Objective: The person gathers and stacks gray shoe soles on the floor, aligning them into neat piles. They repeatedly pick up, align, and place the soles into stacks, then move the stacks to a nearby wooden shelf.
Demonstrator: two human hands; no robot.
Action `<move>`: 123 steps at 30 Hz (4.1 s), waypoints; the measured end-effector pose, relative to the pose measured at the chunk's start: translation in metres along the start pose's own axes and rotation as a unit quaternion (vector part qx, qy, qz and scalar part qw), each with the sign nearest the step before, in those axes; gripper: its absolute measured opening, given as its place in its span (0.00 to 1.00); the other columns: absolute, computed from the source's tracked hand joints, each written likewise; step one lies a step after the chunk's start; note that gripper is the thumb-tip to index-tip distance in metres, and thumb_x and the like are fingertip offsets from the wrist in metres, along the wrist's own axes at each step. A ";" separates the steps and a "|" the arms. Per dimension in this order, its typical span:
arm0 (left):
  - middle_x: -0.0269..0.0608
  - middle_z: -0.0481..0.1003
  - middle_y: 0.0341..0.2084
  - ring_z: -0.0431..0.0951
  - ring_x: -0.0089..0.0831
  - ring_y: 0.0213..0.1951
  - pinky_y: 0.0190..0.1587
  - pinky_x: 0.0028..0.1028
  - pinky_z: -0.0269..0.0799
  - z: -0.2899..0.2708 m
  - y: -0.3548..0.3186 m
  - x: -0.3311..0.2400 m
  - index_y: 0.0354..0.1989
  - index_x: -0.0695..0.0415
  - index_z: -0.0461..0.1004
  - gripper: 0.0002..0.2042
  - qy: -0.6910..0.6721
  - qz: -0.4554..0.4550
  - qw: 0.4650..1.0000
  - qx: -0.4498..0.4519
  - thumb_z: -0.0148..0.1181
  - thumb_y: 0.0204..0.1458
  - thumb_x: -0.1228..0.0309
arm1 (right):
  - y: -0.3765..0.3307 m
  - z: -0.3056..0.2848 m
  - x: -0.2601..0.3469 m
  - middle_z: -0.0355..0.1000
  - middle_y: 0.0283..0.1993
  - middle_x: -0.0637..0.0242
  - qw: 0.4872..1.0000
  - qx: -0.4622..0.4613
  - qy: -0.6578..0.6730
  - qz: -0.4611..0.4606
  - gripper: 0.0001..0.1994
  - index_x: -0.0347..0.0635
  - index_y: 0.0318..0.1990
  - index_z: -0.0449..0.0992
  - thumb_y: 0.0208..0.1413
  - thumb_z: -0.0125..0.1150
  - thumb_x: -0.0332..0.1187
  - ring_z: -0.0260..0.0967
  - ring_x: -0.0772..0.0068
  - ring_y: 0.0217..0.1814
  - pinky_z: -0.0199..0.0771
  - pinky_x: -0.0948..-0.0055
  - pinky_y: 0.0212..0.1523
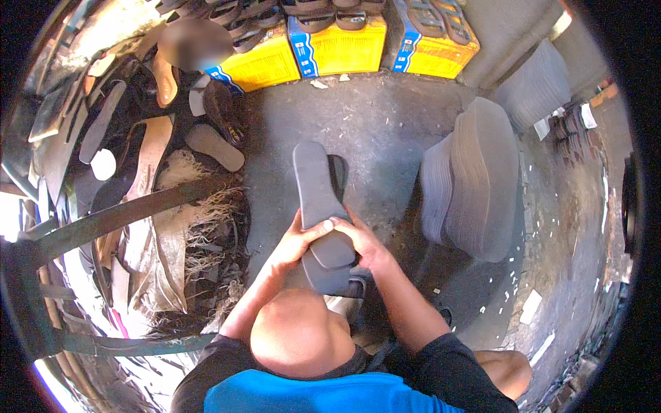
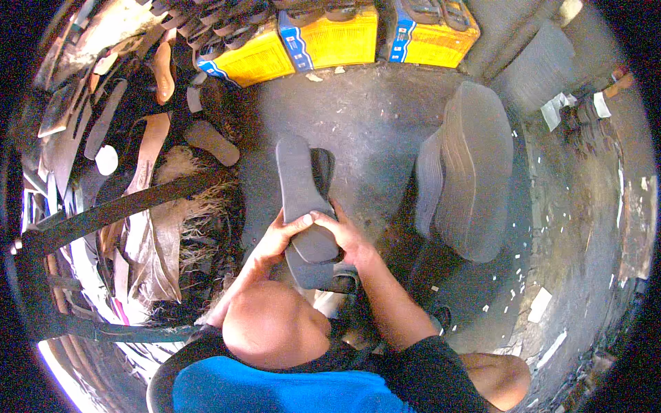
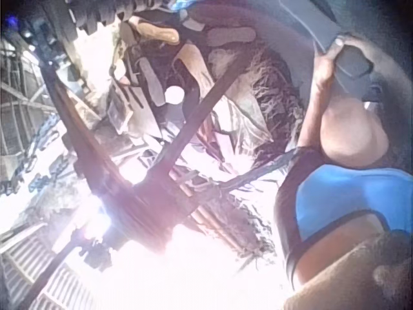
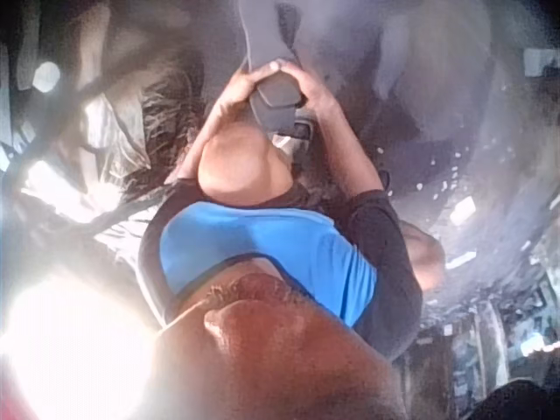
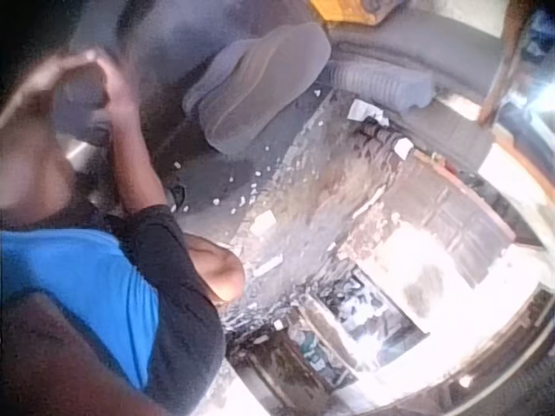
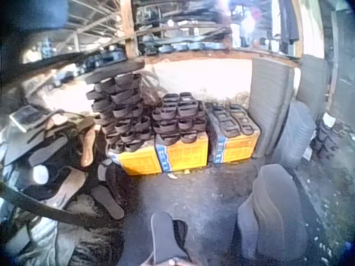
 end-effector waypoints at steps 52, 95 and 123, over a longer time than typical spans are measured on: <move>0.57 0.78 0.51 0.81 0.45 0.52 0.55 0.42 0.77 0.001 0.026 -0.011 0.61 0.59 0.66 0.38 0.392 0.291 0.870 -0.073 0.82 0.42 0.66 | -0.013 -0.030 0.061 0.73 0.56 0.41 0.801 -0.077 -0.523 -0.280 0.29 0.34 0.57 0.72 0.54 0.73 0.43 0.72 0.38 0.61 0.74 0.52 0.59; 0.48 0.68 0.64 0.65 0.44 0.65 0.64 0.47 0.60 0.301 -0.037 -0.199 0.72 0.60 0.59 0.49 0.093 0.078 0.971 0.208 0.71 0.48 0.42 | -0.206 -0.080 0.348 0.69 0.66 0.55 0.942 -0.121 -0.229 -0.214 0.39 0.37 0.70 0.64 0.56 0.68 0.50 0.65 0.60 0.67 0.67 0.59 0.67; 0.50 0.65 0.62 0.63 0.39 0.66 0.71 0.37 0.52 0.035 -0.004 -0.169 0.66 0.66 0.59 0.26 0.292 0.312 0.896 -0.118 0.49 0.60 0.68 | -0.019 -0.281 0.117 0.70 0.56 0.55 0.884 -0.369 -0.247 -0.148 0.36 0.37 0.59 0.67 0.59 0.65 0.61 0.65 0.62 0.59 0.64 0.61 0.62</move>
Point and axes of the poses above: each hand's wrist, its own y-axis towards the middle knuckle, its own z-axis out of the palm, x = y × z, the point moved 5 cm from there along y, towards the middle knuckle
